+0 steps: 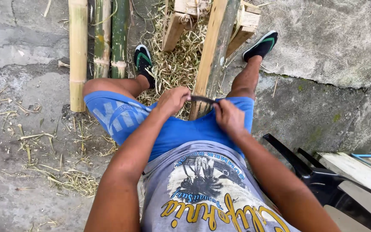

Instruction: Scraping the outer layer of a bamboo pole using a curved hand tool.

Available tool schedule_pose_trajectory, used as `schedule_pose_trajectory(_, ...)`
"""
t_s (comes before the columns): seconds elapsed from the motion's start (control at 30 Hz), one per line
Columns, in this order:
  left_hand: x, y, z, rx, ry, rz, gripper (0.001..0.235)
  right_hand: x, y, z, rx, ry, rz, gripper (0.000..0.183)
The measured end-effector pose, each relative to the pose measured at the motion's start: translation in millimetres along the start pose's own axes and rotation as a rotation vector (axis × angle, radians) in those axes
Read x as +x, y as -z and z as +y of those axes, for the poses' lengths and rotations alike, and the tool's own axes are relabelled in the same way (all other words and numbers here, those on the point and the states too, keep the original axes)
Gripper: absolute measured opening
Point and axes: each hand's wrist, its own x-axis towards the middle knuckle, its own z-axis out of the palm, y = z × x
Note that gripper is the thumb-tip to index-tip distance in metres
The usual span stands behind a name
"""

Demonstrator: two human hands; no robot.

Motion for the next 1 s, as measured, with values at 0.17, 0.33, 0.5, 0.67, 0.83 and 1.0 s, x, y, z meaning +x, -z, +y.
schedule_pose_trajectory(0.17,-22,-3,7,-0.052,-0.003,-0.065,0.011,-16,-1,-2,0.116,-0.023,-0.040,0.025)
schedule_pose_trajectory(0.33,38,14,43,0.027,0.005,0.150,0.005,36,6,31,0.171,-0.154,0.029,0.029)
schedule_pose_trajectory(0.5,139,44,56,0.130,0.037,0.215,0.006,134,21,55,0.214,-0.149,0.135,0.029)
schedule_pose_trajectory(0.67,257,85,60,0.281,0.009,0.233,0.013,245,61,59,0.172,-0.148,0.184,0.025)
schedule_pose_trajectory(0.83,354,113,55,0.329,0.041,0.285,0.018,344,58,108,0.191,0.011,0.284,0.031)
schedule_pose_trajectory(1.0,415,128,38,0.405,0.093,0.336,0.026,390,56,127,0.219,0.152,0.415,0.020)
